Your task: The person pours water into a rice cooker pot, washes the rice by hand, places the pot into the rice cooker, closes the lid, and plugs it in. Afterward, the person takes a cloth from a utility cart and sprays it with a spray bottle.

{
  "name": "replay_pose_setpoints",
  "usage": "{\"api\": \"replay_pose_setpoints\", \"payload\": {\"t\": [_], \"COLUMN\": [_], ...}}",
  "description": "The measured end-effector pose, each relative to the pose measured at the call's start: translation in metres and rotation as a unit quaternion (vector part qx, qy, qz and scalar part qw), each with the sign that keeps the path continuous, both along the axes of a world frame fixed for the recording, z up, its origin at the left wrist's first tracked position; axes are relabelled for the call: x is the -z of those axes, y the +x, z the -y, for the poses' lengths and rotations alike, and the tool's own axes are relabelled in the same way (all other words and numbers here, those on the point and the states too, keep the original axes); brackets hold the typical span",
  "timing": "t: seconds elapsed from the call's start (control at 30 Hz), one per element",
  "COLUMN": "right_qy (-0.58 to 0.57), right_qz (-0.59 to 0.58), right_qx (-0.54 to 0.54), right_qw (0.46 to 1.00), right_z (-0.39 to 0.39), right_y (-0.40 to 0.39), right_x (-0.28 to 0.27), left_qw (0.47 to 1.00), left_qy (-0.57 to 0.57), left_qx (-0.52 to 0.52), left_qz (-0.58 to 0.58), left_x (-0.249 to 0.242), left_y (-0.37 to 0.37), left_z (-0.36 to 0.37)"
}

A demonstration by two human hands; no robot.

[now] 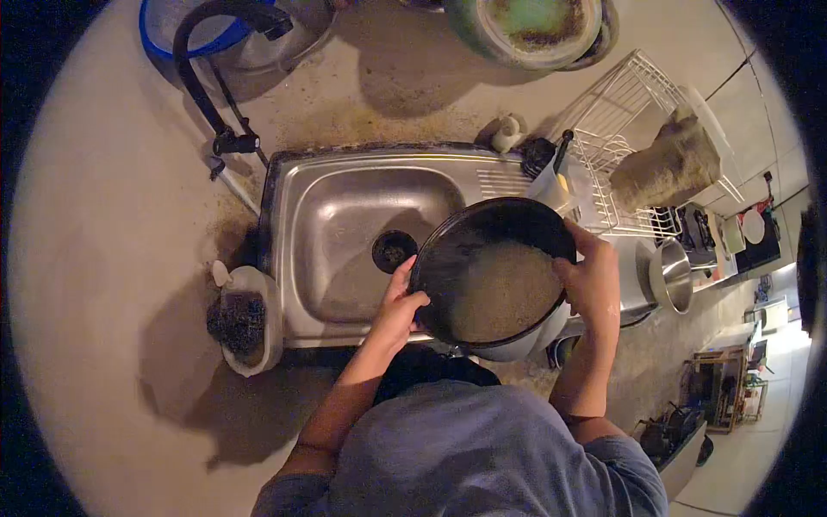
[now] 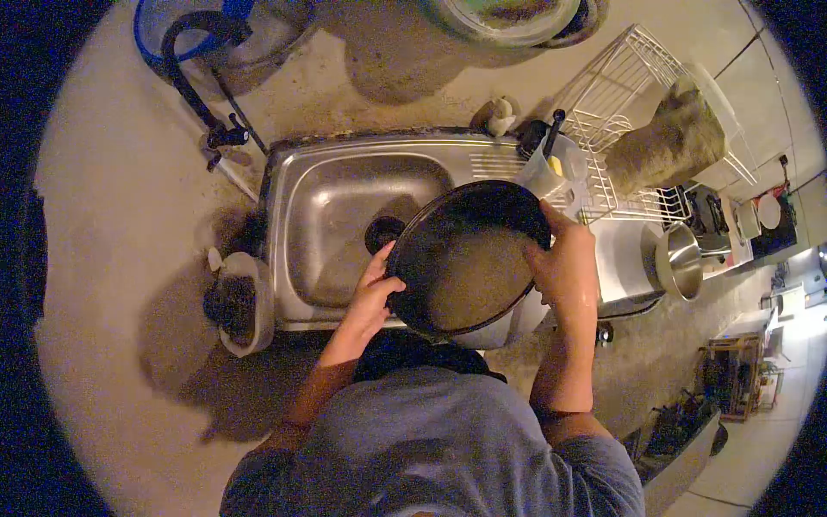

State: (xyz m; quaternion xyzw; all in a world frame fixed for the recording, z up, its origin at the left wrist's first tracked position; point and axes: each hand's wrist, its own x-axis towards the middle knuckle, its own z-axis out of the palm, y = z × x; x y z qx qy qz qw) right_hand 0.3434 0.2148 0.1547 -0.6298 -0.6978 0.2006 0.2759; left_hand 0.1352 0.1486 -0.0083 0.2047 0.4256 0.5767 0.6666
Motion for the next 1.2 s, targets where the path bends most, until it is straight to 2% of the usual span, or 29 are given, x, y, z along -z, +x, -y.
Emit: {"api": "replay_pose_setpoints", "payload": {"t": [0.07,0.17,0.27,0.47,0.57,0.67,0.77,0.97,1.07,1.2], "right_qy": [-0.022,-0.017,-0.005,-0.1,0.078,0.006,0.014,-0.005,0.013,-0.023], "right_qz": [0.0,0.037,0.023,-0.015,0.027,-0.035,-0.095,-0.11,-0.101,-0.08], "right_qx": [0.036,0.033,0.03,0.081,-0.011,0.029,0.029,0.063,0.061,0.08], "right_qw": [0.999,0.999,0.999,0.992,0.996,0.999,0.995,0.992,0.993,0.993], "right_z": [0.006,0.008,0.008,0.016,0.007,0.015,0.019,0.024,0.023,0.028], "right_y": [-0.015,-0.02,-0.021,-0.024,0.009,0.011,0.014,-0.009,-0.016,-0.029], "right_x": [-0.011,-0.012,-0.007,-0.015,0.025,0.025,0.034,0.005,-0.002,-0.02], "left_qw": [1.0,1.0,0.999,1.0,0.999,0.997,0.996,0.998,0.999,0.998], "left_qy": [-0.015,0.011,0.03,0.023,0.034,0.021,0.049,0.012,0.027,0.047], "left_qx": [0.016,0.009,0.013,0.006,-0.001,0.031,0.006,0.037,0.042,0.051], "left_qz": [0.008,0.008,-0.019,0.004,-0.022,-0.064,-0.074,-0.052,-0.022,0.004], "left_x": [0.0,0.011,0.018,0.003,-0.007,-0.022,-0.021,-0.005,0.01,0.01], "left_y": [-0.004,-0.006,-0.009,-0.018,-0.022,-0.031,-0.03,-0.029,-0.021,-0.014], "left_z": [0.0,0.002,0.001,0.002,0.002,0.002,-0.004,-0.004,-0.004,0.0]}}
